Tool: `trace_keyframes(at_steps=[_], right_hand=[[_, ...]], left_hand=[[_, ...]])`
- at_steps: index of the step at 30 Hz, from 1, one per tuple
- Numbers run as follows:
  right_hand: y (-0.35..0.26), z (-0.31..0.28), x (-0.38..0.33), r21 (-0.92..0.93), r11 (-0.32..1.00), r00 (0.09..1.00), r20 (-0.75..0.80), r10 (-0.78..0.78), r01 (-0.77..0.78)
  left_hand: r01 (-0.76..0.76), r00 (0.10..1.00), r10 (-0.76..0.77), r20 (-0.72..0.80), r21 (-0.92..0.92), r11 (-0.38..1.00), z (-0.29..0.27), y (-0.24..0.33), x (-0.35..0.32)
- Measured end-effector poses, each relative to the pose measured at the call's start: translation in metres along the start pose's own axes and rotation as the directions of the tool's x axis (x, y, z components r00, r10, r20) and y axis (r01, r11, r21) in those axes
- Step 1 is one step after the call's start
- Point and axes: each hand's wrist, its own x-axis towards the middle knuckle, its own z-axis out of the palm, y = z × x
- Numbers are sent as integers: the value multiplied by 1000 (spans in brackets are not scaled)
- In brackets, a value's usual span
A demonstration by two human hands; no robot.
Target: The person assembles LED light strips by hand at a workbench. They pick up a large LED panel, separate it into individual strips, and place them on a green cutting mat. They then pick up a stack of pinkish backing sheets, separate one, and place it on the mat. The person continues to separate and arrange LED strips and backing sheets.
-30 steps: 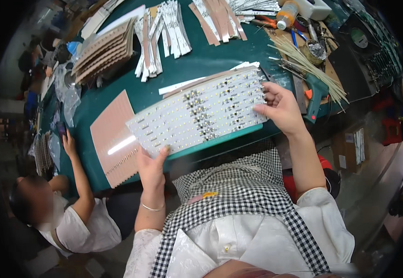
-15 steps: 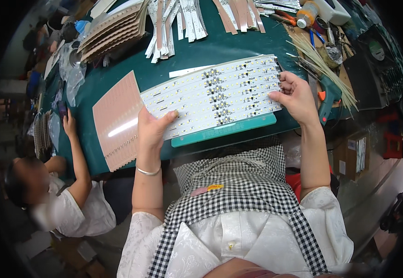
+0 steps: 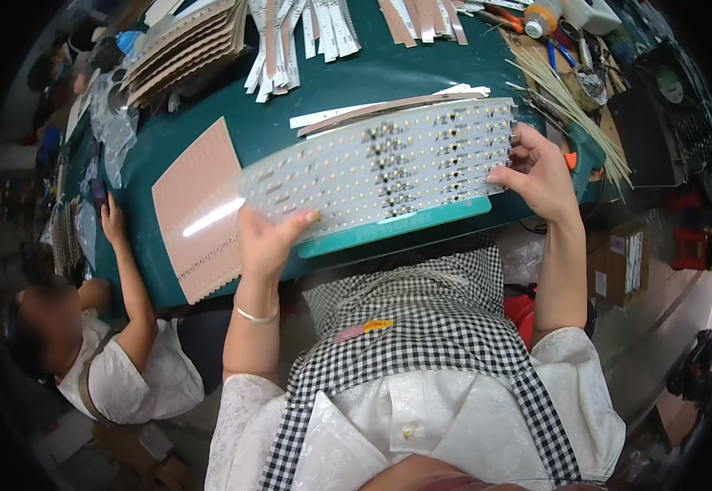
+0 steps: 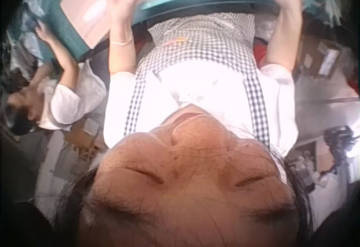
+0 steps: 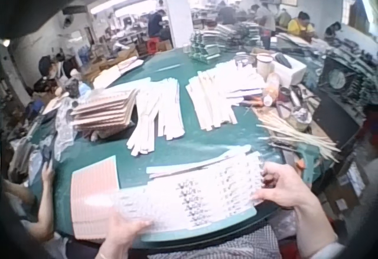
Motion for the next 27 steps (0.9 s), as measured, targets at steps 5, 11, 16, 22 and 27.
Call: trace_keyframes(at_steps=[5, 11, 16, 22, 27], right_hand=[[-4, 1, 2, 93, 995, 998, 64, 24, -29], [1, -6, -7, -66, 988, 988, 71, -135, 140], [5, 0, -16, -143, 968, 978, -1, -210, 208], [2, 5, -26, -395, 830, 892, -57, -449, 393], [18, 11, -35, -519, 731, 795, -148, -588, 443]], left_hand=[[46, 999, -46, -21, -19, 999, -4, -3, 0], [-71, 996, 72, -60, 10, 997, -4, -10, -13], [-57, 997, 57, -59, 9, 998, -4, -10, -20], [-174, 973, 193, -125, 150, 973, -4, -20, -28], [-346, 927, 370, -61, 238, 907, 5, -20, -36]])
